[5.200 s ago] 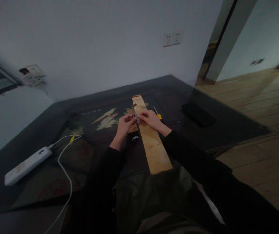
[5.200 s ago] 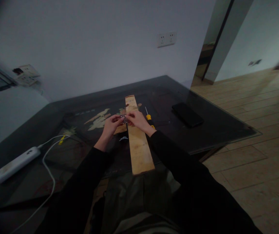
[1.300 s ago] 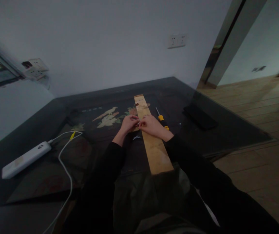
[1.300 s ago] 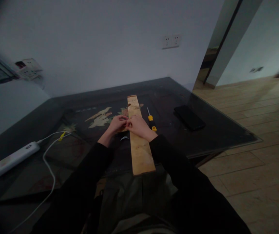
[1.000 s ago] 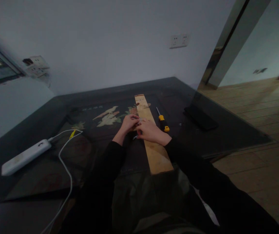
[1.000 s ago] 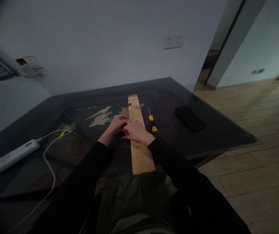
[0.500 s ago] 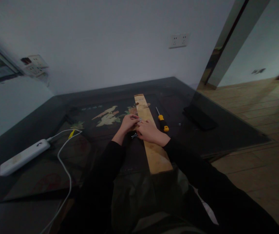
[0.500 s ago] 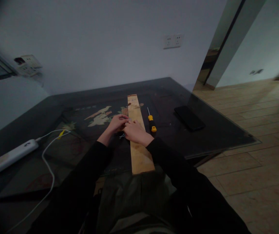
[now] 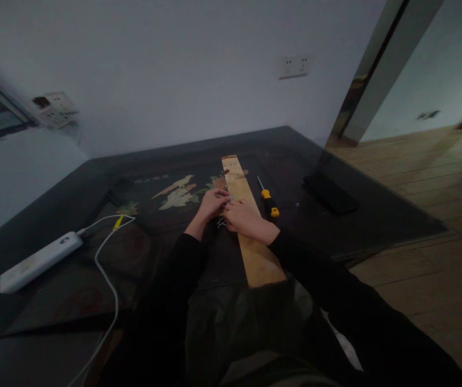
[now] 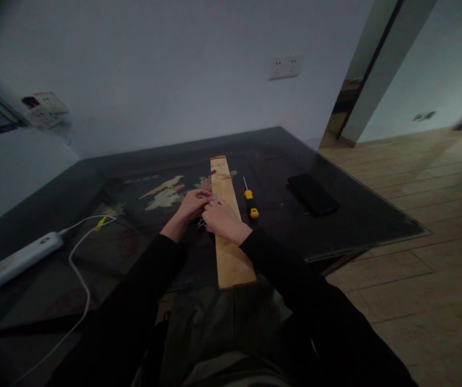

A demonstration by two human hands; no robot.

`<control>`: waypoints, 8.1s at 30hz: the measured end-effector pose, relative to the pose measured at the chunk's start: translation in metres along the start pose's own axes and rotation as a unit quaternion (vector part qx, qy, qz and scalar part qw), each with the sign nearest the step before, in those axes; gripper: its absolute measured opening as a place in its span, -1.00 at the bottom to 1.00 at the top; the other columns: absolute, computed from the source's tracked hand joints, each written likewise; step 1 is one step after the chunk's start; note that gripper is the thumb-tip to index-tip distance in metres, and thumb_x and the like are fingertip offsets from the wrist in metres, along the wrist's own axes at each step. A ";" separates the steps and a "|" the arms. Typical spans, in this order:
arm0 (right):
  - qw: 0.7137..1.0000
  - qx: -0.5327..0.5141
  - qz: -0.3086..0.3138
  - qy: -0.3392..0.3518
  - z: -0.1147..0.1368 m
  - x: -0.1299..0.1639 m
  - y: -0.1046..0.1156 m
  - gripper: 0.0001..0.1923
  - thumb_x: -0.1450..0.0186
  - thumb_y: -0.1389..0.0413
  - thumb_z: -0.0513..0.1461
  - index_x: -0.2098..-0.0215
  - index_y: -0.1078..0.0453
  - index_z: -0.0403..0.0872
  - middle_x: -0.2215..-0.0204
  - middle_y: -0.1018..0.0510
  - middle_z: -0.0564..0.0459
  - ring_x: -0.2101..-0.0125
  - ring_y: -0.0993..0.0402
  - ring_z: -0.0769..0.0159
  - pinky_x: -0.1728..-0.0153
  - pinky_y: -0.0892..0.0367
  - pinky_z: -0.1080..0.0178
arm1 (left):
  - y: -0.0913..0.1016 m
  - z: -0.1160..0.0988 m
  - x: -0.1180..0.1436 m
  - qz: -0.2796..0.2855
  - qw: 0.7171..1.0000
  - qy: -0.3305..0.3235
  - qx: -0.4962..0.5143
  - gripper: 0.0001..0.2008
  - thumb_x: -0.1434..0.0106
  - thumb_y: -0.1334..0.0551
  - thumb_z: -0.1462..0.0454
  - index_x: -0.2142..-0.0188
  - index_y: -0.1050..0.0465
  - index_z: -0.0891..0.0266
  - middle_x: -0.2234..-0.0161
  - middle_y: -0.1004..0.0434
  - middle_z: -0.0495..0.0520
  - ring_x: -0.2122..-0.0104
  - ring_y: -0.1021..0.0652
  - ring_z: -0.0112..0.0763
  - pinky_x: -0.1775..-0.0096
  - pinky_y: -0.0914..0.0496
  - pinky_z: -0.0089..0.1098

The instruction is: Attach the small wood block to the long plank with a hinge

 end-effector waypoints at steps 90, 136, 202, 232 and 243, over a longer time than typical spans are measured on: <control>0.953 -0.194 -0.151 -0.177 -0.091 -0.035 -0.005 -0.78 -0.30 -0.06 -0.38 0.19 -0.53 -0.13 0.20 -0.64 -0.08 0.14 -0.53 0.21 0.11 -0.31 0.25 | -0.003 -0.014 0.001 -0.105 0.957 -0.118 -0.245 -0.85 -0.15 -0.29 0.29 0.26 -0.57 0.21 0.21 -0.64 0.10 0.16 -0.59 -0.24 0.09 -0.39 -0.37; 0.608 -0.590 -0.470 -0.247 -0.163 0.036 0.053 -0.53 0.02 -0.36 -0.06 0.24 -0.35 -0.06 0.37 -0.52 0.12 0.47 -0.50 0.41 0.35 -0.49 0.26 | -0.005 -0.008 -0.002 -0.105 0.948 -0.140 -0.266 -0.92 -0.25 -0.26 0.25 0.31 -0.55 0.16 0.23 -0.62 0.05 0.16 -0.56 -0.28 0.10 -0.37 -0.36; 0.946 -0.299 0.038 0.120 -0.106 -0.132 0.152 -0.82 -0.05 -0.36 -0.31 0.39 -0.51 -0.17 0.51 -0.45 0.20 0.35 -0.49 0.37 0.36 -0.44 0.27 | -0.007 -0.014 0.003 -0.095 0.941 -0.161 -0.282 -0.93 -0.26 -0.27 0.30 0.26 -0.53 0.18 0.25 -0.63 0.08 0.20 -0.57 -0.26 0.11 -0.37 -0.35; 0.987 0.126 0.043 -0.093 -0.065 -0.110 0.183 -0.46 -0.36 -0.10 0.01 -0.07 -0.47 -0.28 0.14 -0.58 -0.25 0.15 -0.49 0.11 0.14 -0.30 0.15 | -0.004 -0.006 -0.005 -0.105 0.946 -0.135 -0.274 -0.96 -0.18 -0.30 0.28 0.35 -0.53 0.19 0.29 -0.63 0.07 0.22 -0.58 -0.28 0.14 -0.37 -0.36; 0.986 0.108 0.130 -0.016 -0.058 -0.110 0.175 -0.56 -0.40 -0.07 -0.09 -0.07 -0.47 -0.26 0.17 -0.57 -0.20 0.16 -0.47 0.17 0.15 -0.27 0.15 | -0.004 -0.007 -0.003 -0.102 0.947 -0.135 -0.273 -0.95 -0.19 -0.30 0.28 0.34 -0.53 0.18 0.28 -0.64 0.06 0.22 -0.58 -0.28 0.13 -0.38 -0.37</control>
Point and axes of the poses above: each hand's wrist, its own x-axis away from the middle knuckle, its own y-axis out of the back of the hand, z = x × y, the point moved 7 cm from there along -x, towards the middle knuckle
